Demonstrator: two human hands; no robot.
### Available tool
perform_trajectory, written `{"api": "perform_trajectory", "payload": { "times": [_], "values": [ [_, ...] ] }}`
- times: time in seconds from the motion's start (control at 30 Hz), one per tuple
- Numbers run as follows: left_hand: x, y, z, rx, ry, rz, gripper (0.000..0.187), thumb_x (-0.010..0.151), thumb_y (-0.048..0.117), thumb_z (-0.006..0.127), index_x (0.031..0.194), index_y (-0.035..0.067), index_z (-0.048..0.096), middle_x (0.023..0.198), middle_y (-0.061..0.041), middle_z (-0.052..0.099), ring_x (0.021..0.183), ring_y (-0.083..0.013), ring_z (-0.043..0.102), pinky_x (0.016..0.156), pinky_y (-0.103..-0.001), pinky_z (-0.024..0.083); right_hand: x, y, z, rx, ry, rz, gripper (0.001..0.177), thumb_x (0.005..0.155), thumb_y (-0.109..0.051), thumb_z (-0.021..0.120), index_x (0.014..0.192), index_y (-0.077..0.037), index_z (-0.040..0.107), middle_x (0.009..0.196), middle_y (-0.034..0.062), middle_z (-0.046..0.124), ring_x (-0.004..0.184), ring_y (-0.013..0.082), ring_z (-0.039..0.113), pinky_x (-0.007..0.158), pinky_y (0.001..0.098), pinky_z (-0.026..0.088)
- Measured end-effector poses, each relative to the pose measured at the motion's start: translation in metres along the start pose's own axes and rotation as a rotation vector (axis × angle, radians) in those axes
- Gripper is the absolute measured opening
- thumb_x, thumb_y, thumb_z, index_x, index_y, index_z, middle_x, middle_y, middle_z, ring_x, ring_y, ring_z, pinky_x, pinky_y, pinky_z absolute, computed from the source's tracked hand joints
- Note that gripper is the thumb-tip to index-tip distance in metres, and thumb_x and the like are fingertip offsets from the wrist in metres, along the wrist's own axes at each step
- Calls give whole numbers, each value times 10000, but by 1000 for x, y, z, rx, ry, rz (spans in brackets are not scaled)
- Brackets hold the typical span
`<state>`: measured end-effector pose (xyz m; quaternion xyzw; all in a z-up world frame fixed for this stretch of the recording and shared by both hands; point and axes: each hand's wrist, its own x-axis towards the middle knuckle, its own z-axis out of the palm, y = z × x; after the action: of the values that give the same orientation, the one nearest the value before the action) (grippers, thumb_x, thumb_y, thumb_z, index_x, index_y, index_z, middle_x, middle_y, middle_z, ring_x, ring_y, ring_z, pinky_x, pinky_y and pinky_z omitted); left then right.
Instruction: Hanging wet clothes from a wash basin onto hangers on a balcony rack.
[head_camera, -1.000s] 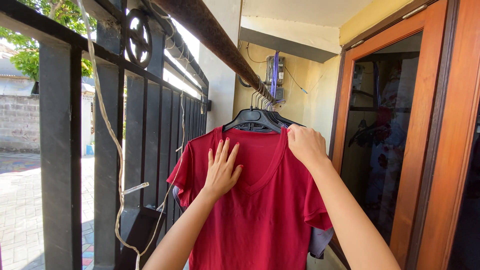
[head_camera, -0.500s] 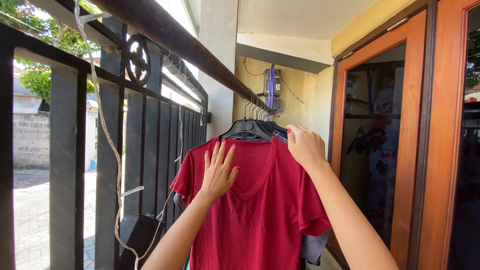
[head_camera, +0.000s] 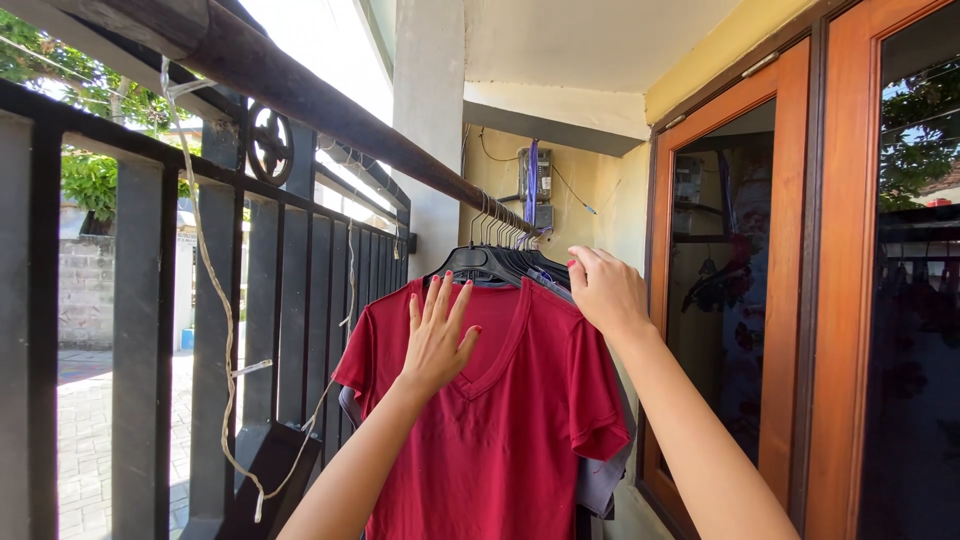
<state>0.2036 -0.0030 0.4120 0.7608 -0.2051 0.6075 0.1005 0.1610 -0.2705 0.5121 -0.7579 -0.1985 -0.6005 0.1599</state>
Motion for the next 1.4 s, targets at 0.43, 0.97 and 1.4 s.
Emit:
{"api": "perform_trajectory", "payload": {
  "times": [0.43,0.97,1.4],
  "values": [
    [-2,60,-30,-17,55,-19,746,934,318,640,1589,146,327,1643,-197,261,1548,-388,177,1207,-637,124,-29,-4,-61,83,-19,-35,286,983,-208,544,1189,-119,722,1112,104,755,889,348,728,778,450,578],
    [-33,148,-75,-115,68,-46,747,912,287,665,1561,81,358,1606,-184,341,1547,-404,200,1216,-636,107,-95,-2,-113,225,-26,-125,304,950,-173,585,1232,-112,684,1166,113,734,934,366,711,787,450,574],
    [-87,198,-90,-142,-36,-69,744,908,258,665,1560,69,359,1608,-166,364,1551,-387,221,1212,-638,147,-153,3,-132,298,-158,-97,328,952,-171,601,1270,-123,658,1222,103,725,1031,358,707,849,432,576]
  ]
}}
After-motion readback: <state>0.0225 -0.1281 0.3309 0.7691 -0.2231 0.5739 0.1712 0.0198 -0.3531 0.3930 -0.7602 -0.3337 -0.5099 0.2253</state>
